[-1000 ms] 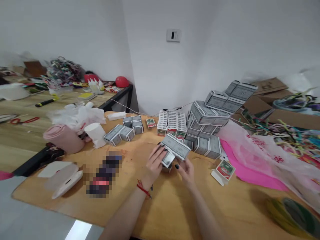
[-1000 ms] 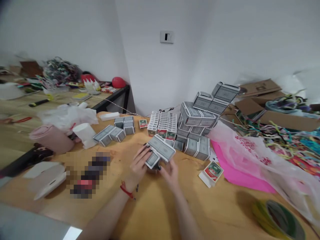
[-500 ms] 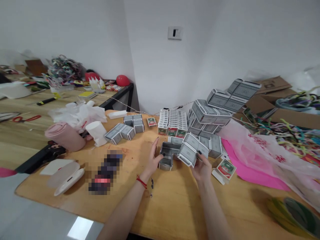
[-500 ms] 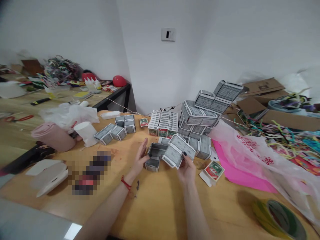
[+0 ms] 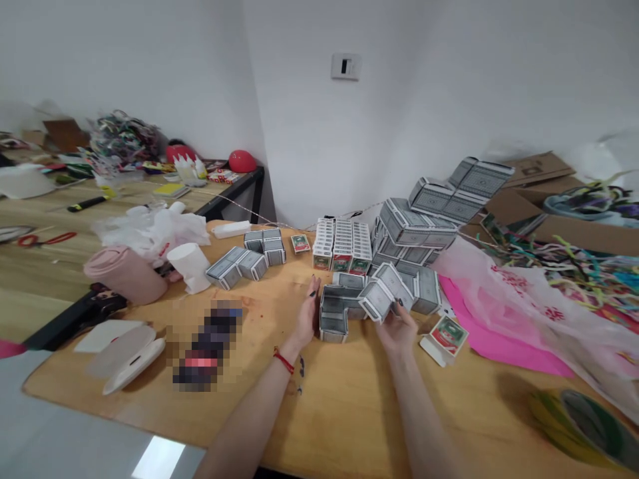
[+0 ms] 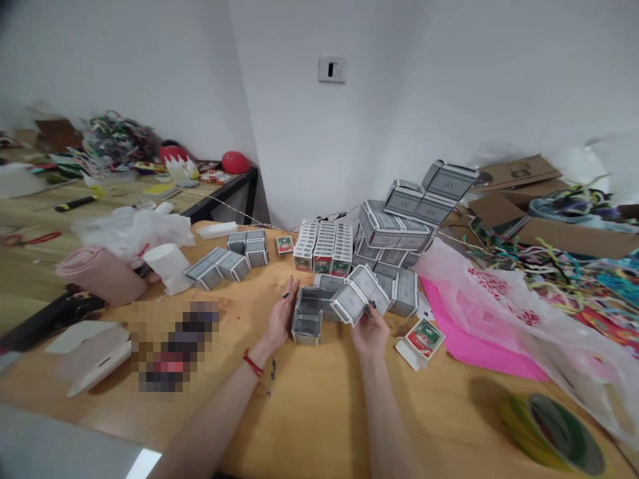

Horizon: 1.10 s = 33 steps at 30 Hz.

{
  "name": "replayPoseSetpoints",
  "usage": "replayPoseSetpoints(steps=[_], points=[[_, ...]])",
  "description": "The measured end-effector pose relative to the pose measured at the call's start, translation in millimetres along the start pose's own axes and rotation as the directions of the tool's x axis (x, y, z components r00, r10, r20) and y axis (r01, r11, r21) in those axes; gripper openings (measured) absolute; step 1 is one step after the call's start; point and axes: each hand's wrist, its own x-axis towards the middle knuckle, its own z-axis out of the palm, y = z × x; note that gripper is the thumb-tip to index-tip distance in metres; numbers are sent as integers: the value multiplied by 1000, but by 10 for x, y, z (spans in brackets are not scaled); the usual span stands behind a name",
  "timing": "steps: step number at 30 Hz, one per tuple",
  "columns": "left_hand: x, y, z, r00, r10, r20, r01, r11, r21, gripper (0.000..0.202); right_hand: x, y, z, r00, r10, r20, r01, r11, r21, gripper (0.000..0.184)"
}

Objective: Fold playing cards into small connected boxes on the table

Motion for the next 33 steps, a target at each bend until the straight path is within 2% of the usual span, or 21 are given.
replayPoseSetpoints(steps=[5,8,13,14,16,19,22,25,26,28,30,31,33], points=[[-31,-57,53,999,-16,40,14,998,57,47,-43,94,15,997,67,38,-66,998,-16,14],[-72,-44,39,997,9,75,-27,968,248,46,-80,121,36,996,81,49,-77,995,-65,15],[-97,123,-32,989,133,64,-144,769,623,70,-101,119,79,989,130,73,-119,982,-146,15],[-87,170,-49,984,151,95,-175,726,664,67,-103,107,85,989,126,77,-112,981,-158,15],[-57,259,-84,978,153,142,-208,641,739,49,-108,68,88,992,100,73,-87,982,-166,16],[-32,354,-130,986,154,72,-148,572,807,34,-106,-12,62,997,55,56,-47,988,-144,15],[-78,437,-166,984,177,27,-116,513,850,36,-80,-82,5,999,22,30,-18,989,-149,11],[-155,544,-196,985,155,75,-130,383,915,44,-47,-135,-57,1000,14,16,-12,987,-160,11],[-170,576,-204,984,154,92,-144,376,915,42,-39,-151,-74,1000,9,7,-8,988,-156,12],[-171,613,-213,971,219,95,-187,449,874,35,-33,-182,-99,1000,-2,-14,0,988,-156,13],[-138,597,-209,954,285,88,-248,594,765,35,-39,-209,-114,999,-23,-24,18,984,-176,14],[-115,569,-202,954,279,106,-273,671,690,39,-45,-219,-118,999,-35,-20,31,981,-194,14],[-70,487,-181,967,194,167,-255,795,551,53,-58,-231,-121,998,-59,-1,57,973,-225,16]])
